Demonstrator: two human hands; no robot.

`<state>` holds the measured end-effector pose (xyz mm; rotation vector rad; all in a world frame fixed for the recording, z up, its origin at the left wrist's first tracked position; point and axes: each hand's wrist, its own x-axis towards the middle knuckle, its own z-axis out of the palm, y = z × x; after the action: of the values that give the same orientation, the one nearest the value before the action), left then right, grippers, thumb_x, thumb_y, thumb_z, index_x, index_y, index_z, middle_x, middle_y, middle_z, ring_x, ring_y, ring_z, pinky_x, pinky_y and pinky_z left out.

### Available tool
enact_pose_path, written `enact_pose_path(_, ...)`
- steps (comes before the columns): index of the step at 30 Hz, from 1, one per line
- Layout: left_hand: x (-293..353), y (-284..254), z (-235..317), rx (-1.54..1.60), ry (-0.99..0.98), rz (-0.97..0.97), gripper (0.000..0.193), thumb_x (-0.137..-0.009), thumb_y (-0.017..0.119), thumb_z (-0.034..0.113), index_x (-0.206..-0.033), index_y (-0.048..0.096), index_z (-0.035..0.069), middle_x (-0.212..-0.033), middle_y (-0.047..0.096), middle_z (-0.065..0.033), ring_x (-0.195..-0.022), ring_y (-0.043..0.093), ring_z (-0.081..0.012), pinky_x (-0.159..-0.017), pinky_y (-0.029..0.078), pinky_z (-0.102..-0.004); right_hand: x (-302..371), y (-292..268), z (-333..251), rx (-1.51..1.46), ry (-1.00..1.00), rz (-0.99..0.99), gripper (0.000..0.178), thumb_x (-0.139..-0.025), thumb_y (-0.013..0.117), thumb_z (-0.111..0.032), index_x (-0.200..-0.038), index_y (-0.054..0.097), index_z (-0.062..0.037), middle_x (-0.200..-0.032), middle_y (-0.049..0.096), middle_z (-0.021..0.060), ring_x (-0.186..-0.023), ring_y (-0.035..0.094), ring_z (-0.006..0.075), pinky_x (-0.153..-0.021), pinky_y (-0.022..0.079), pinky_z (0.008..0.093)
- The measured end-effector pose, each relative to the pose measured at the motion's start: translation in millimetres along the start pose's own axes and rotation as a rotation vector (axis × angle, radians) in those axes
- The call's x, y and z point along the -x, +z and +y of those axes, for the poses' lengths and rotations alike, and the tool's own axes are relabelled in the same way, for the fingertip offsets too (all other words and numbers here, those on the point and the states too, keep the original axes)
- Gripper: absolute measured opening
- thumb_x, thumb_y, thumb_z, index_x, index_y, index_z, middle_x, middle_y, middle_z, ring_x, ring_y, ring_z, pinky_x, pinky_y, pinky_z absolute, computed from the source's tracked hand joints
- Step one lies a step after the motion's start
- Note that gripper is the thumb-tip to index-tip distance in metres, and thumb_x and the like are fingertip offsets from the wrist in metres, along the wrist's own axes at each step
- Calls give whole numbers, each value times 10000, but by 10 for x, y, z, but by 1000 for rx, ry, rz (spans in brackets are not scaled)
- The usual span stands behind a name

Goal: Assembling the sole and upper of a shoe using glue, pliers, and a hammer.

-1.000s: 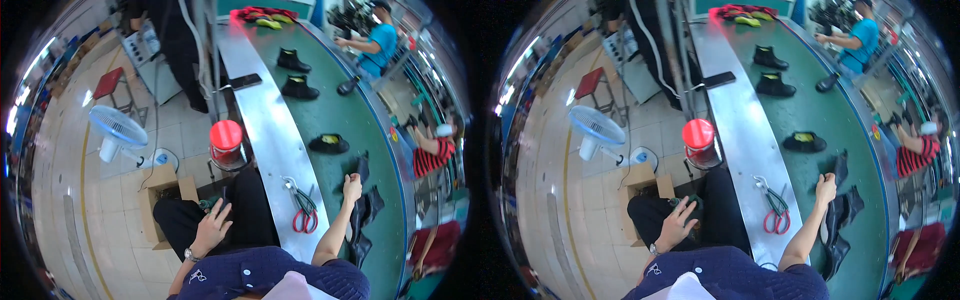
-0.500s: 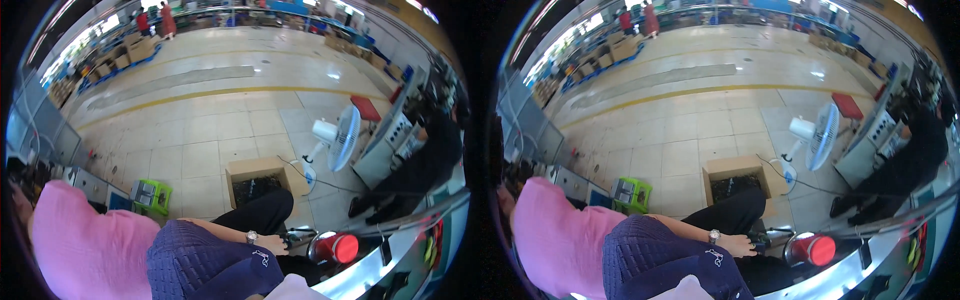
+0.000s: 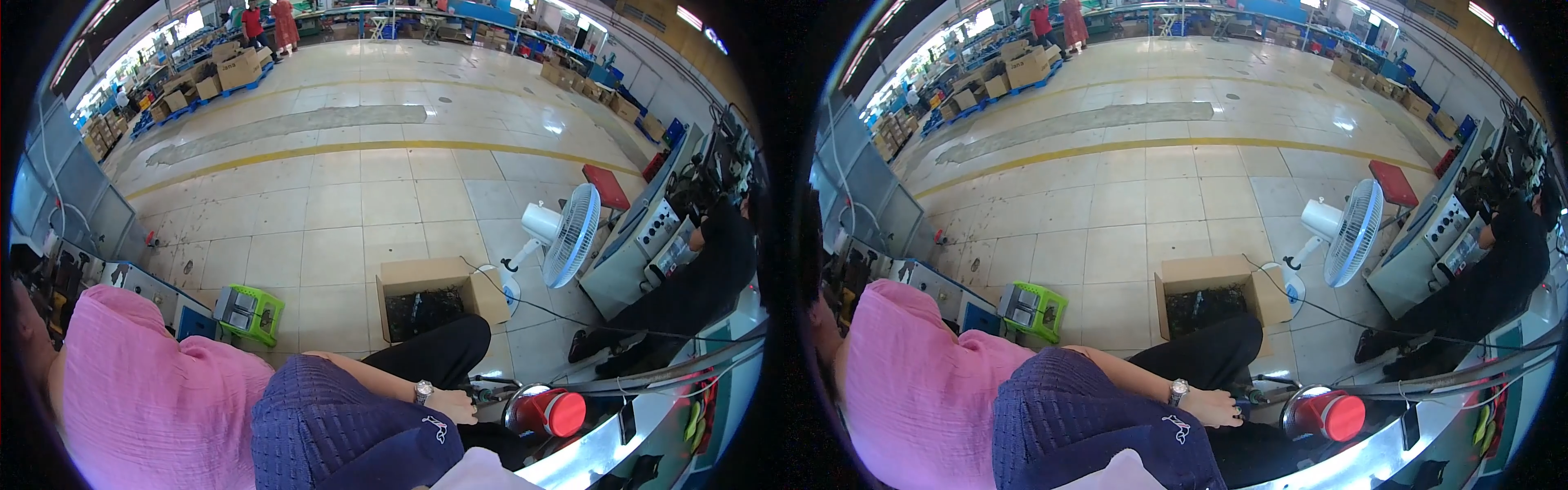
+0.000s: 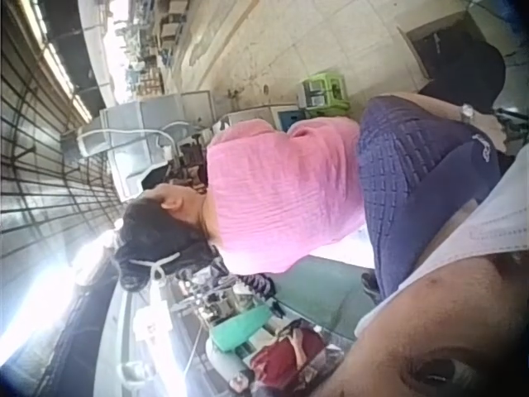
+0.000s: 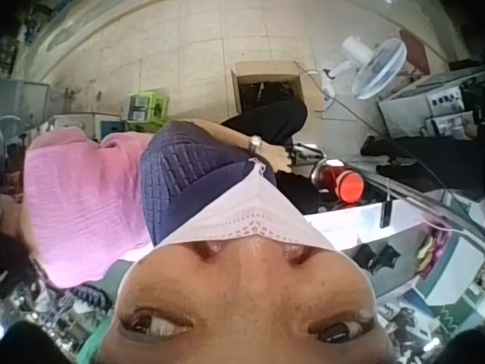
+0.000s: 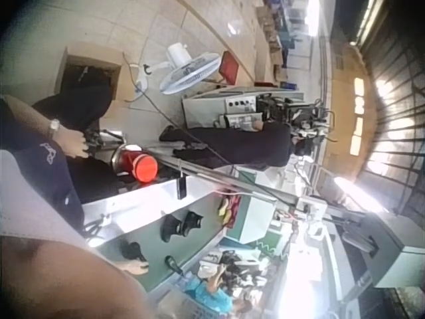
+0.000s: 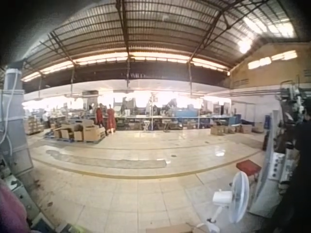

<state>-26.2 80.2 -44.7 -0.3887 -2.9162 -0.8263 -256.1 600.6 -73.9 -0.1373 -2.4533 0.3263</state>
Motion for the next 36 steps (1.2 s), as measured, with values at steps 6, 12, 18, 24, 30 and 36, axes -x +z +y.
enact_pose_path(6, -364, -43, 66, 54, 224, -180, 470, -787, 685, 183, -1181, 496, 12, -997, 587, -179, -934, 595, -350, -769, 467, -468, 95, -381, -533, -241, -165, 18, 430, -918, 596, -360, -1110, 570, 24, -950, 658, 176, -775, 644, 321, -656, 530, 411)
enact_pose_path(12, -1056, -318, 676, 299, 463, -145, 872, -796, 718, 196, -1500, 230, 37, -1374, 422, -283, -1148, 518, -380, -961, 415, -448, 61, -814, -1293, -470, -329, 49, 412, -933, 597, -320, -1140, 574, 36, -984, 655, 157, -816, 644, 281, -695, 534, 390)
enact_pose_path(18, -1151, -723, 1146, 968, 743, 178, 757, -880, 586, 557, -1506, 300, 241, -1338, 535, -222, -1193, 563, -226, -1055, 381, -389, -100, -1204, -2243, -680, -525, 43, 396, -948, 597, -280, -1171, 577, 48, -1018, 652, 138, -857, 643, 241, -734, 538, 369)
enact_pose_path(24, -633, -761, 440, 1038, 436, 40, 1166, -665, 855, 303, -1536, 120, 61, -1527, 274, -202, -1381, 317, -334, -1137, 232, -422, -30, -1438, -3181, -1210, 37, -718, 655, -934, 572, -382, -1405, 394, 38, -1240, 577, 178, -1099, 592, 253, -870, 495, 330)
enact_pose_path(30, -135, -989, -431, 793, -35, 250, 1118, -678, 854, 273, -1519, 158, 30, -1574, 192, -170, -1455, 184, -277, -1176, 171, -393, 594, -1345, -4423, -887, -648, -958, 1155, -583, 837, -553, -1463, 319, -14, -1309, 500, 211, -1203, 524, 338, -942, 458, 418)
enact_pose_path(36, 62, -964, -1111, 989, -258, 450, 1217, -590, 907, 145, -1534, 142, 79, -1576, 222, -113, -1426, 258, -209, -1150, 237, -351, 928, -802, -5086, -978, -542, -978, 842, -706, 811, -104, -1440, 401, -61, -1285, 553, 195, -1127, 607, 282, -929, 497, 363)
